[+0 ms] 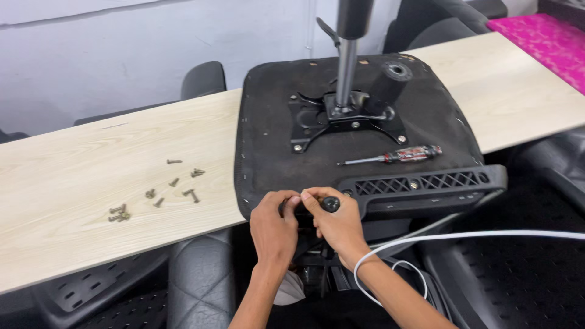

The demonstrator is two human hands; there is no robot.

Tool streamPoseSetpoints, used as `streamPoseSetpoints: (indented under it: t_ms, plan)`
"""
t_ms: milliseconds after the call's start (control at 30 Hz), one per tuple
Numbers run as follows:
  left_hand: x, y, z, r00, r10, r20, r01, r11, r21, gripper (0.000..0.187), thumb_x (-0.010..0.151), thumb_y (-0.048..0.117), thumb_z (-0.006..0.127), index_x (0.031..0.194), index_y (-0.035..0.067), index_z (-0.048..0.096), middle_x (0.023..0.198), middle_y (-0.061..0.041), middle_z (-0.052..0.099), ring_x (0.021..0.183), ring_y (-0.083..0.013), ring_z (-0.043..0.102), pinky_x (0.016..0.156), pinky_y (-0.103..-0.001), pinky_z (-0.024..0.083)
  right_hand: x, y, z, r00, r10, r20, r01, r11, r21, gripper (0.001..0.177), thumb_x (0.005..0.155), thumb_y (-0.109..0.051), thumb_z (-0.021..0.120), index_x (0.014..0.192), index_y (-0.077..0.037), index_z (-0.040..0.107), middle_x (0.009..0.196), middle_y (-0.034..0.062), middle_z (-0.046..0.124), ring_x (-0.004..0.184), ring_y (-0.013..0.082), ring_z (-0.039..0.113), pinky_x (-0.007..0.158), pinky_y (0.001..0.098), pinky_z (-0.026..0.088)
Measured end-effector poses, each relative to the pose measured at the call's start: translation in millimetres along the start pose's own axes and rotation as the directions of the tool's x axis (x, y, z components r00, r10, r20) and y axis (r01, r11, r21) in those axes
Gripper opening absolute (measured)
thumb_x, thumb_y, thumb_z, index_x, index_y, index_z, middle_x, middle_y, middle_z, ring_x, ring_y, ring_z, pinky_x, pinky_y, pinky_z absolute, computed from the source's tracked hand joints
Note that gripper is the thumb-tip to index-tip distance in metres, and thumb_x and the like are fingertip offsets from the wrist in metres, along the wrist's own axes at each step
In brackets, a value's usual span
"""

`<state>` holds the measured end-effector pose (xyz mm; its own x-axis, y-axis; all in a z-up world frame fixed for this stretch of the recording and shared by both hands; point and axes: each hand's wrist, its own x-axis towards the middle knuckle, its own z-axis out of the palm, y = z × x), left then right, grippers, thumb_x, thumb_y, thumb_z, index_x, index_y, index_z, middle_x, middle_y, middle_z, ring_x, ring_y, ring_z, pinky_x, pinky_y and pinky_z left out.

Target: The person assembles a chair by attaching a black plastic frame to the underside of the seat using a screwdriver and screws. They align the frame, insert screws, and tighten them to secure the components together.

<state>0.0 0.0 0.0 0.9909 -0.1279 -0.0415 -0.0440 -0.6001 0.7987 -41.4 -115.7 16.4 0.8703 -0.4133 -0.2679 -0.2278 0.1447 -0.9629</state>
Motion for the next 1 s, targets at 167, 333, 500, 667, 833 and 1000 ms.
streamPoseSetpoints:
  t_ms: [167, 333, 500, 667, 833, 1000]
  plan:
    - [-10, 75, 53, 0.930, 0.348, 0.119, -0.350, 0.937, -0.008, 0.043, 0.086, 0.020, 0.076, 0.128, 0.015, 0.066, 0.123, -0.005, 0.067, 0.114, -0.0262, 0.062, 0.097, -0.039, 0.048, -3, -15, -92, 0.947, -0.013, -0.322, 0.054, 0.992, 0.116, 0.023, 0.089, -0.019, 0.077, 0.105, -0.002, 0.078, 0.067, 0.0003, 0.061, 0.048, 0.0060, 0.051, 0.040, 0.0234, 0.039]
    - [-4, 104, 107, 0.746, 0.656, 0.114, -0.666, 0.737, 0.115, 0.073, 0.064, 0.024, 0.088, 0.128, 0.005, 0.059, 0.130, -0.013, 0.060, 0.121, -0.0335, 0.053, 0.095, -0.050, 0.034, -1, -23, -198, 0.795, -0.123, -0.594, 0.115, 0.992, -0.052, 0.022, 0.090, -0.020, 0.079, 0.105, -0.003, 0.079, 0.068, -0.0002, 0.062, 0.050, 0.0057, 0.051, 0.043, 0.0228, 0.040]
    - [9, 89, 107, 0.838, 0.501, 0.217, -0.534, 0.835, 0.133, 0.058, 0.074, 0.030, 0.087, 0.126, 0.017, 0.065, 0.112, -0.005, 0.071, 0.116, -0.0225, 0.059, 0.102, -0.045, 0.029, 2, -27, -269, 0.677, -0.176, -0.715, -0.048, 0.958, -0.282, 0.024, 0.091, -0.021, 0.077, 0.111, -0.008, 0.079, 0.071, 0.0050, 0.066, 0.055, 0.0111, 0.057, 0.050, 0.0274, 0.047]
    - [9, 89, 107, 0.845, 0.493, 0.207, -0.524, 0.841, 0.136, 0.052, 0.071, 0.026, 0.088, 0.117, 0.018, 0.064, 0.098, -0.005, 0.071, 0.110, -0.0228, 0.059, 0.096, -0.045, 0.029, 14, -20, -293, 0.674, -0.493, -0.551, 0.015, 0.755, -0.656, 0.027, 0.087, -0.020, 0.079, 0.110, -0.007, 0.079, 0.092, 0.0069, 0.078, 0.083, 0.0170, 0.074, 0.081, 0.0304, 0.055]
    - [10, 90, 101, 0.849, 0.494, 0.188, -0.519, 0.847, 0.115, 0.049, 0.067, 0.018, 0.087, 0.109, 0.015, 0.061, 0.100, -0.002, 0.071, 0.107, -0.0224, 0.060, 0.093, -0.046, 0.029, 21, -15, -299, 0.768, -0.500, -0.399, -0.022, 0.603, -0.798, 0.026, 0.085, -0.023, 0.079, 0.107, -0.008, 0.080, 0.094, 0.0117, 0.079, 0.091, 0.0301, 0.075, 0.086, 0.0362, 0.056]
    - [9, 90, 95, 0.901, 0.390, 0.191, -0.424, 0.886, 0.187, 0.044, 0.067, 0.016, 0.087, 0.103, 0.016, 0.061, 0.101, 0.003, 0.072, 0.108, -0.0175, 0.061, 0.098, -0.045, 0.028, 24, -31, -309, 0.872, -0.435, -0.225, 0.067, 0.562, -0.824, 0.026, 0.084, -0.023, 0.077, 0.105, -0.008, 0.079, 0.091, 0.0106, 0.080, 0.087, 0.0282, 0.077, 0.082, 0.0354, 0.058]
